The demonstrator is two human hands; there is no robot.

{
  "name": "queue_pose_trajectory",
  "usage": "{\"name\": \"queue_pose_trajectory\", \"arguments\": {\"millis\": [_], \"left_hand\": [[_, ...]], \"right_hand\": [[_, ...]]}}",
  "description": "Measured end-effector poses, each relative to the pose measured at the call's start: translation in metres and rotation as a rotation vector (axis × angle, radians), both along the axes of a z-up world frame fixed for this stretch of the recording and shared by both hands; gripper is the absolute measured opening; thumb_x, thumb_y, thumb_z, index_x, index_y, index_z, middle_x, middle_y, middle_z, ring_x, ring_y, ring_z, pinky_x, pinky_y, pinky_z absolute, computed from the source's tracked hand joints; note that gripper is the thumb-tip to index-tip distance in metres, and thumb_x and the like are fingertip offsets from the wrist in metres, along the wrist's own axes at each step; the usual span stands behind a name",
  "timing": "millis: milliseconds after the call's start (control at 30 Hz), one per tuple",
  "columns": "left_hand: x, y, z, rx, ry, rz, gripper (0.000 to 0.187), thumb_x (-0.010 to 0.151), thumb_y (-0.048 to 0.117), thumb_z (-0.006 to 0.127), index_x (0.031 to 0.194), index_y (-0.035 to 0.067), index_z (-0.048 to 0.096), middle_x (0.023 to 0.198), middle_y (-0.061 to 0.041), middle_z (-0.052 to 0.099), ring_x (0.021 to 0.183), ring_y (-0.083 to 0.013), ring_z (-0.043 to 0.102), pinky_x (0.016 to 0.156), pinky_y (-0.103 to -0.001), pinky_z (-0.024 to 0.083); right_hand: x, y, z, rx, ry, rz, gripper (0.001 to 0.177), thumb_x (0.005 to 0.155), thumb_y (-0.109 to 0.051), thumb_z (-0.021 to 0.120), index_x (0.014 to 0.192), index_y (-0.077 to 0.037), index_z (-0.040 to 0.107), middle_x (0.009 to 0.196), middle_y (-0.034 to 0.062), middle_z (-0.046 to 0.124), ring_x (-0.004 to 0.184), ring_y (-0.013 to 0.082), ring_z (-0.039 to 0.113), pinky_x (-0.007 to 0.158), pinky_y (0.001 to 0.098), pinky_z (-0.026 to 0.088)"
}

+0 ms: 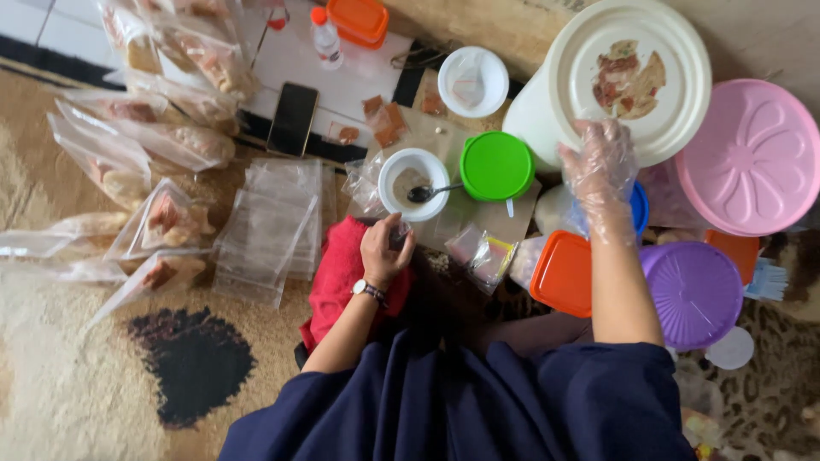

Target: Packaging small snacks and peas into plastic zip-lock bags by hand and using a spoon.

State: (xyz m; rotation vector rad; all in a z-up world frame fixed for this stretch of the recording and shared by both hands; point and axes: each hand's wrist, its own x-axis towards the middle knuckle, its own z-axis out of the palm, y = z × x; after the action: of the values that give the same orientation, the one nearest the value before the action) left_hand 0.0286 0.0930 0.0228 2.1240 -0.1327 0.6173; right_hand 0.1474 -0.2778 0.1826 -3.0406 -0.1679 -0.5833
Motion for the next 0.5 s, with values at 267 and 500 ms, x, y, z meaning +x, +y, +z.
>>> {"name": "queue_pose_trajectory", "arguments": {"millis": [267,500], "left_hand": [[-0.009,0.003,0.009,-0.016,-0.025,-0.056,0.041,0.096,0.027,0.071,0.127,0.002,0.060,0.118,-0.014,0.071,0.086,-0.0310,0.070,0.077,-0.039,0.053],[-0.010,0.002,0.004,-0.026,0.018,-0.049,0.046,0.097,0.032,0.069,0.131,0.004,0.057,0.109,-0.011,0.071,0.077,-0.0303,0.064,0.076,-0.040,0.052]], "right_hand": [[-0.025,0.012,0.080,-0.119,-0.091,0.155,0.034,0.107,-0.011,0.086,0.124,-0.004,0.058,0.120,0.0162,0.056,0.107,0.0284,0.057,0.087,0.0375,0.056],[-0.011,-0.081,0.054,0.038,-0.186,0.161,0.037,0.092,0.010,0.082,0.125,0.007,0.067,0.110,0.0245,0.076,0.095,0.0406,0.077,0.079,0.0466,0.060]]}}
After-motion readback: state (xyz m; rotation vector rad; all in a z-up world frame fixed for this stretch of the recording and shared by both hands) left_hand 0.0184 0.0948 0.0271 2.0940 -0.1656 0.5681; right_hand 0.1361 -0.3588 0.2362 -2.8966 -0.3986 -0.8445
